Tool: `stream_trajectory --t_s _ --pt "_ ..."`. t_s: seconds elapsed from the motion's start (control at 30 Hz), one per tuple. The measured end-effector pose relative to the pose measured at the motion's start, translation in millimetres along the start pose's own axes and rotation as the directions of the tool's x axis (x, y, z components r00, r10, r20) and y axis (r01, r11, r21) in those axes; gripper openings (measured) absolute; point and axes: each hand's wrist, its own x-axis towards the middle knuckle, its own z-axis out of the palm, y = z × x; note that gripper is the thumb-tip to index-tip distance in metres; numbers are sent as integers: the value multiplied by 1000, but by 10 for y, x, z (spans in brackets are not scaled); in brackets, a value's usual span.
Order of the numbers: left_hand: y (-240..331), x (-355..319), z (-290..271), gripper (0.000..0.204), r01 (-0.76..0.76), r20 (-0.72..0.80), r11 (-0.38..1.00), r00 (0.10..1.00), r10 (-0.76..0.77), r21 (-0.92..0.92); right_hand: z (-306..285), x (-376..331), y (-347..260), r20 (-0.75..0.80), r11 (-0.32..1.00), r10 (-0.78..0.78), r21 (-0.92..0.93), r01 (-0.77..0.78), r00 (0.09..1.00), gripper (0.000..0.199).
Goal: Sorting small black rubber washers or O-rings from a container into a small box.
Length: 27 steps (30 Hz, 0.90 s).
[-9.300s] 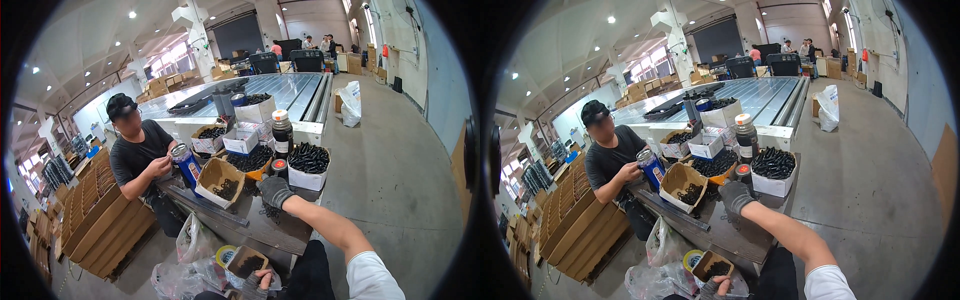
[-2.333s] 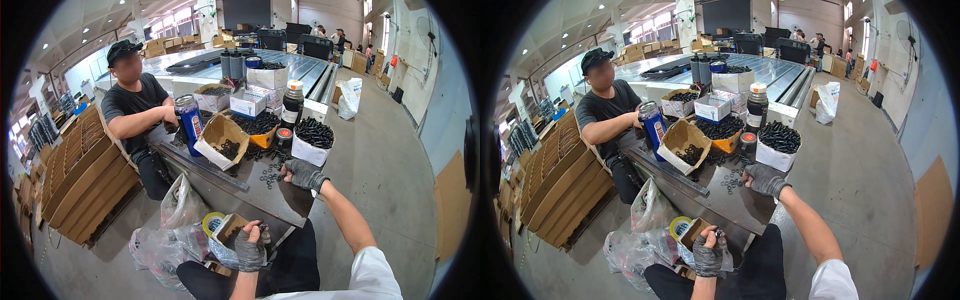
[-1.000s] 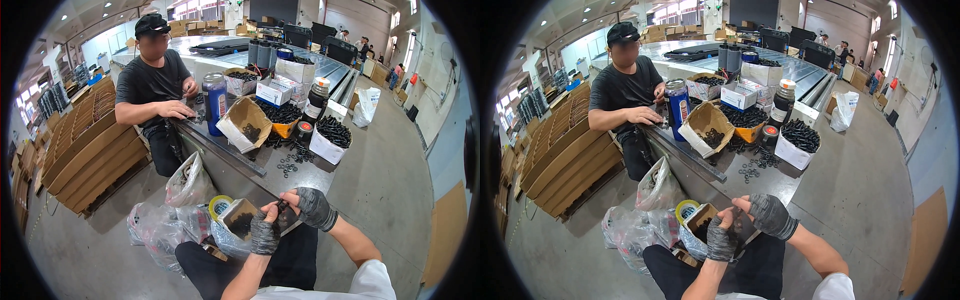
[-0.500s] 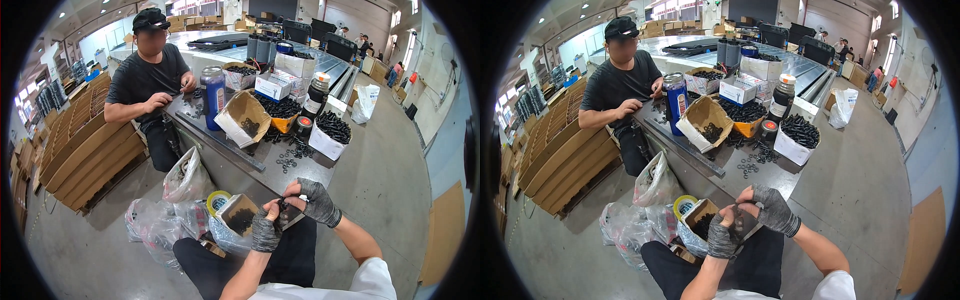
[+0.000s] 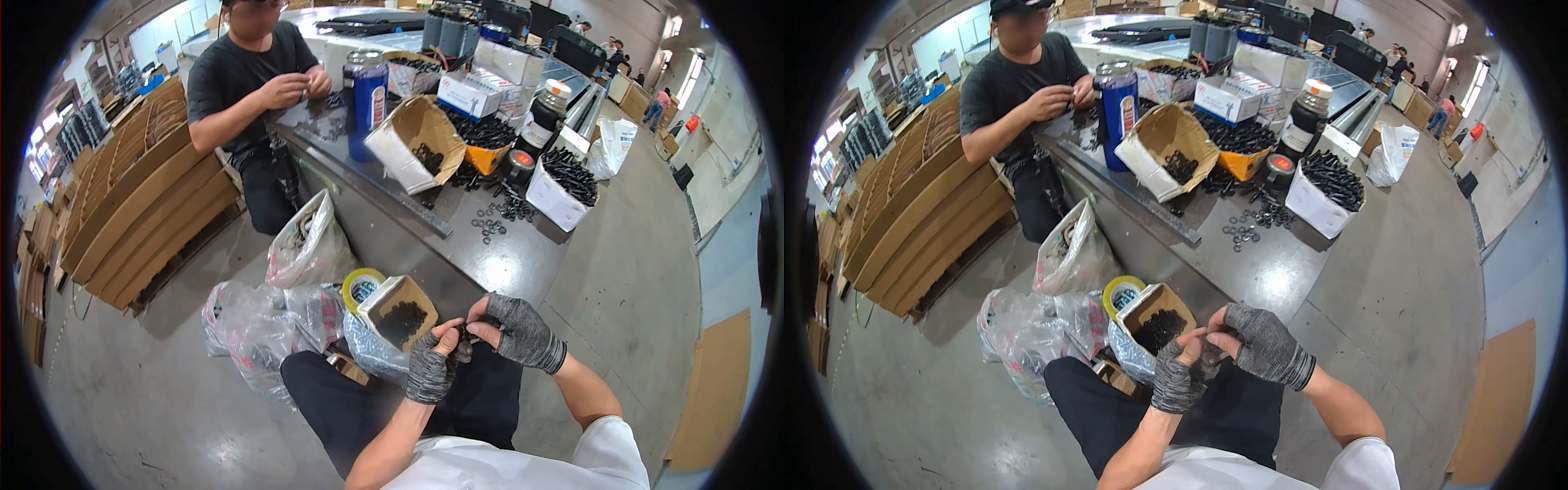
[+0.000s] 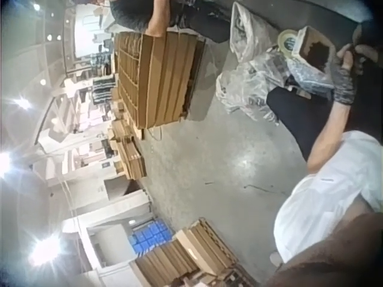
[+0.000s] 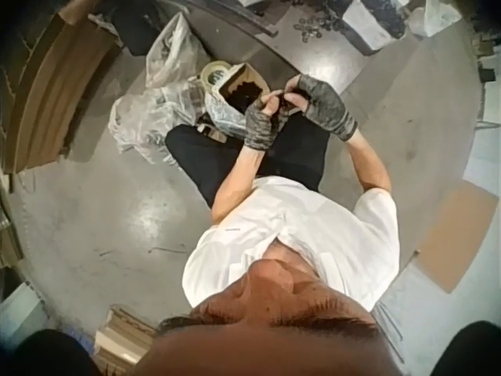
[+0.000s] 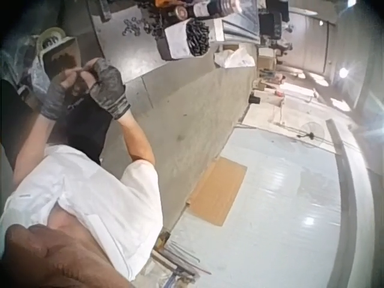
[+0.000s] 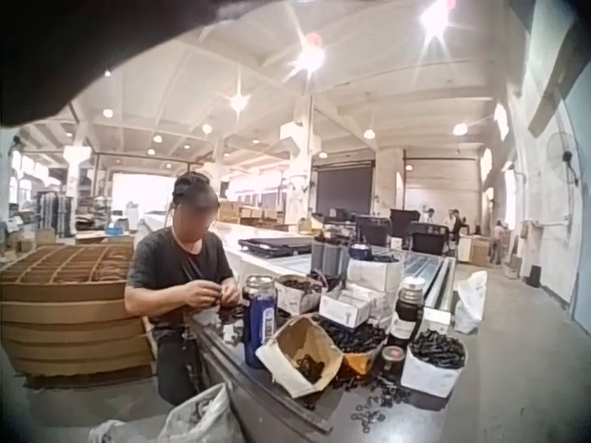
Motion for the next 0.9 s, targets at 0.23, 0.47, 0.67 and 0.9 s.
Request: stream_trajectory --t_s 0.23,0.47,0.67,0.9 --pt "-176 -189 -490 30 36 -87 979 996 -18 200 471 -89 370 103 960 245 111 -256 964 22" --pt "-427 -280 -850 27 103 -202 976 977 -63 194 998 -223 584 -95 992 86 -80 -93 992 17" --pt "-503 -245 -1025 34 74 -187 981 982 -40 180 1149 -158 787 -117 993 79 -80 -88 990 18" --pt "-492 -222 -1189 36 189 -143 977 974 -174 102 1110 18 759 77 978 202 34 -205 976 15"
